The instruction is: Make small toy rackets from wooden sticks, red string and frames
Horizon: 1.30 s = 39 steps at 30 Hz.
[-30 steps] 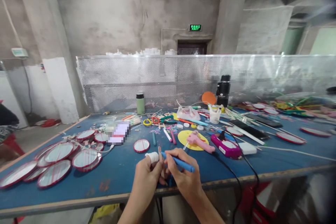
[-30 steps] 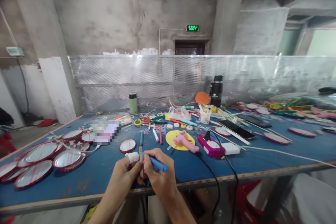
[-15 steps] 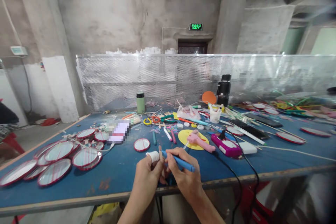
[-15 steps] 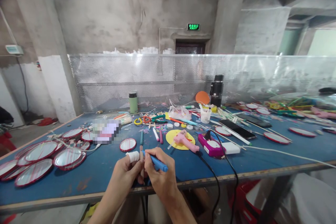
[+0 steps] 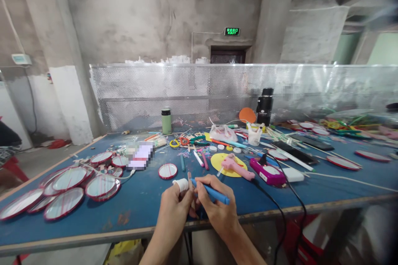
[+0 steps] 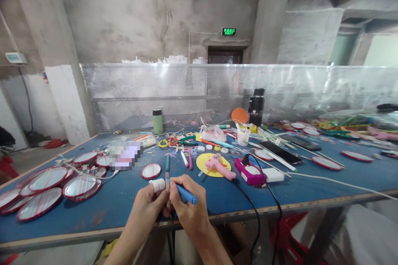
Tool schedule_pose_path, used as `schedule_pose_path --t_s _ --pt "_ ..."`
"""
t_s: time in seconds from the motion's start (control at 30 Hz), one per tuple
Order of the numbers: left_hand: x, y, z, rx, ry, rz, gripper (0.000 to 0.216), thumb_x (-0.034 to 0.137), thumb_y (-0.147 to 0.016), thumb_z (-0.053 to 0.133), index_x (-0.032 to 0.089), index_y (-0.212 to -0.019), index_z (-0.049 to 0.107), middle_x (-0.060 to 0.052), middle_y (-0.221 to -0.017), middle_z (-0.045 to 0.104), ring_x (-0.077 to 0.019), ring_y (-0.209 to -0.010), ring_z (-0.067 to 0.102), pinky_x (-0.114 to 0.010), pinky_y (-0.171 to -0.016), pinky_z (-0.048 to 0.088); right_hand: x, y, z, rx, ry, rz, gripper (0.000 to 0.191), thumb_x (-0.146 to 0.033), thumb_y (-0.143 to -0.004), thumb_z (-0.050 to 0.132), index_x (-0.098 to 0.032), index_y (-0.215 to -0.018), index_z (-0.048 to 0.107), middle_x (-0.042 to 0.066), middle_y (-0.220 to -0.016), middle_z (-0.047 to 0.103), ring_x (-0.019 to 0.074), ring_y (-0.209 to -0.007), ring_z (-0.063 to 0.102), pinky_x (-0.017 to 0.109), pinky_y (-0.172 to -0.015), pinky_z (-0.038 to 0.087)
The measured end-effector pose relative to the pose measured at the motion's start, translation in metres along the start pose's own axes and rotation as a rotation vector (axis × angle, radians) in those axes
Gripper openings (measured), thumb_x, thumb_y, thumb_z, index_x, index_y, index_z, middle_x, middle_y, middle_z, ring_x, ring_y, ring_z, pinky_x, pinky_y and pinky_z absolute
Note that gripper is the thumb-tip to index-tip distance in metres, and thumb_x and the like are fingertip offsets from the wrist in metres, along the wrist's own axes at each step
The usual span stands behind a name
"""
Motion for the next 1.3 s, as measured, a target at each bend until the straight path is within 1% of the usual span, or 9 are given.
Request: schedule_pose_path --t_s 0.2,0.47,0.67,0.77,0.93,1.1,1.3 --pt "-0.0011 -0.0002 -0.0002 0.002 0.013 0.005 0.033 0.042 -0.086 0.055 0.018 -0.063 0.053 0.003 -0.051 0.056 -0.0109 -0.044 0.054 -0.018 -0.045 0.043 -0.0007 0.0005 0.0011 -0.005 0.043 -0.044 0.012 -0.020 -0.092 0.054 -0.020 -0.088 0.066 0.000 -0.071 0.065 0.0130 -0.059 0.062 0.024 -0.060 0.050" --pt "0.0024 0.0000 0.0009 0.002 0.022 -0.021 0.035 0.045 -0.084 0.057 0.017 -0.064 0.057 0.002 -0.048 0.057 -0.0118 -0.043 0.054 -0.019 -0.045 0.044 0.0024 0.0020 -0.0006 0.031 0.032 0.020 0.013 -0.023 -0.093 0.054 -0.020 -0.086 0.065 0.000 -0.066 0.064 0.0130 -0.053 0.061 0.023 -0.053 0.049" --pt "0.0001 0.0003 0.0009 -0.007 0.041 -0.003 0.033 0.043 -0.085 0.056 0.018 -0.063 0.054 0.003 -0.050 0.055 -0.0109 -0.044 0.053 -0.019 -0.045 0.043 -0.0012 0.0014 0.0012 0.001 0.047 -0.036 0.012 -0.021 -0.093 0.054 -0.020 -0.086 0.065 0.000 -0.069 0.064 0.0126 -0.056 0.059 0.024 -0.058 0.049" --pt "-0.0012 0.0006 0.0007 -0.005 0.026 -0.004 0.032 0.042 -0.085 0.056 0.018 -0.064 0.054 0.003 -0.050 0.056 -0.0111 -0.044 0.054 -0.019 -0.045 0.042 -0.0015 0.0011 0.0021 -0.016 0.045 -0.040 0.013 -0.020 -0.093 0.054 -0.019 -0.087 0.065 0.000 -0.069 0.063 0.0119 -0.056 0.058 0.023 -0.058 0.048" --pt "0.0025 -0.0002 0.0004 0.014 0.002 -0.018 0.036 0.046 -0.083 0.056 0.018 -0.060 0.053 0.002 -0.046 0.055 -0.0118 -0.042 0.053 -0.019 -0.044 0.042 -0.0003 0.0022 0.0009 0.012 0.048 -0.037 0.012 -0.019 -0.092 0.054 -0.020 -0.088 0.065 0.000 -0.070 0.064 0.0124 -0.057 0.060 0.024 -0.059 0.049" --pt "0.0028 0.0004 0.0005 0.010 0.003 -0.017 0.036 0.047 -0.083 0.057 0.018 -0.062 0.055 0.002 -0.048 0.057 -0.0124 -0.042 0.054 -0.020 -0.044 0.041 -0.0007 0.0030 -0.0007 0.051 0.047 -0.034 0.011 -0.020 -0.092 0.055 -0.021 -0.087 0.065 0.000 -0.069 0.065 0.0132 -0.056 0.062 0.024 -0.056 0.050" --pt "-0.0011 0.0003 0.0012 0.005 0.025 -0.013 0.035 0.044 -0.085 0.055 0.018 -0.062 0.052 0.003 -0.048 0.054 -0.0113 -0.043 0.052 -0.019 -0.045 0.041 -0.0021 0.0010 0.0009 0.017 0.050 -0.063 0.012 -0.018 -0.091 0.055 -0.020 -0.088 0.066 0.000 -0.070 0.065 0.0129 -0.058 0.061 0.024 -0.059 0.050"
Point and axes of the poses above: each hand's wrist, its own y-axis away from the middle knuckle, its own z-axis out of the palm, x = y × z, the point moved 4 cm from there along -y, towards the middle knuckle
